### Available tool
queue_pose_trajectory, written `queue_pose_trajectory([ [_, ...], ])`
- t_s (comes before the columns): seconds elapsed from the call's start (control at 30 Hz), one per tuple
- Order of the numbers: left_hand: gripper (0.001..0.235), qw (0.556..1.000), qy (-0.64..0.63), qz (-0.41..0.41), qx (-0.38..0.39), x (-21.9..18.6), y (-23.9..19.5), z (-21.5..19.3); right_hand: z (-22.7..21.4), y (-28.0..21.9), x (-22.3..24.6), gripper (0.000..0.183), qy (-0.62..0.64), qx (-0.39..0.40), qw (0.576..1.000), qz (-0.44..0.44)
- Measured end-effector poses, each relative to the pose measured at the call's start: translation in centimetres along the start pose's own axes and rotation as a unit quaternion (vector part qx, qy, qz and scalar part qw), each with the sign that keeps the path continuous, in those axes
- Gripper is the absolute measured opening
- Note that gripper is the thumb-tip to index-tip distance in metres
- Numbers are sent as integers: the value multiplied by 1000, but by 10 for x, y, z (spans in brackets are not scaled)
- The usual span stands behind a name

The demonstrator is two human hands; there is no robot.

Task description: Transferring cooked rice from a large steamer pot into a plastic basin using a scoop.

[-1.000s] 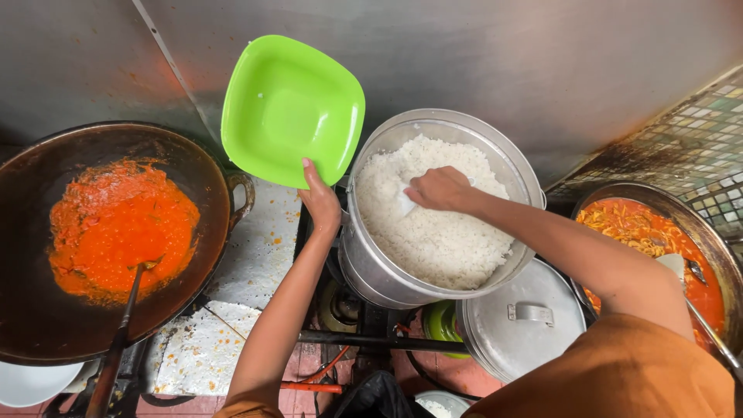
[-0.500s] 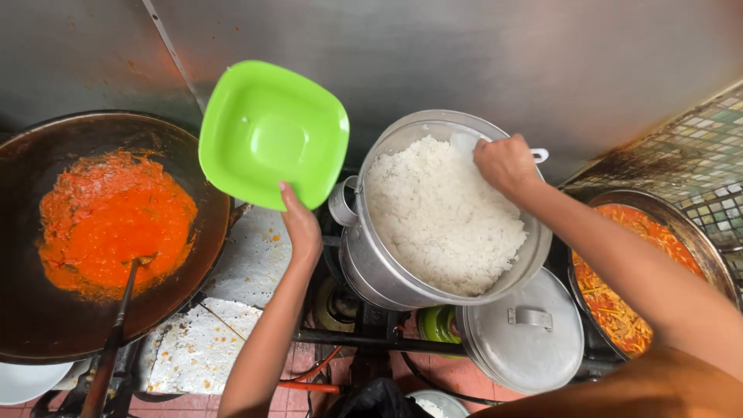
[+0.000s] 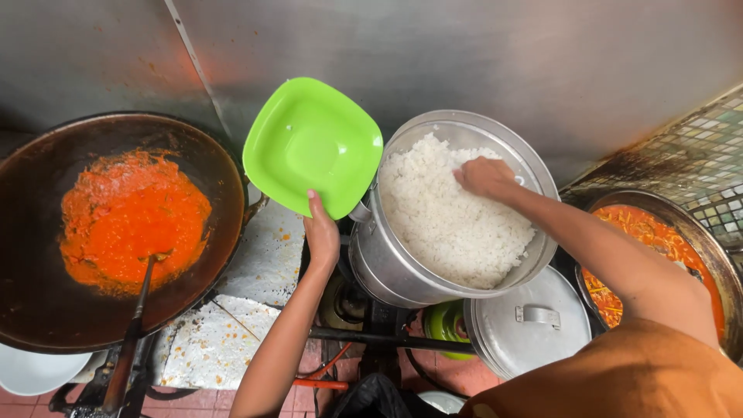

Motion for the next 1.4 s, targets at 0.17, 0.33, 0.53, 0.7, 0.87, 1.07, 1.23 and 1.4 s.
queue_pose_trajectory([
  [0.17,73,1000,-29,-2,-7,9,5,-1,-4,-25,18,51,17,-37,998,-52],
  [0.33,73,1000,-17,16,-2,7,2,2,-13,-61,39,51,3,-17,998,-68],
  [0.53,70,996,-66,51,-2,3,11,7,-20,-116,51,48,-46,-97,983,-151],
  [0.7,66,983,-146,102,-38,4,35,22,-37,-107,-21,15,-234,-201,944,-119],
  [0.87,64,986,-109,117,-47,16,56,34,-15,-56,-47,16,-266,-95,956,-78],
  [1.07,63,987,-80,139,-25,6,42,18,9,-36,1,35,-110,-5,991,-70],
  [1.23,63,987,-90,127,-23,7,28,12,17,-53,2,50,34,52,998,10],
  [1.4,63,987,-98,125,0,8,27,23,22,-89,20,52,20,80,996,14],
])
Point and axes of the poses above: each hand's wrist, its own y-axis towards the middle knuckle, its own z-axis out of the palm, x = y × z, the point moved 2 cm from there along y, towards the middle knuckle, and after that the axes turned 7 degrees about -y, right-handed, at the moved point
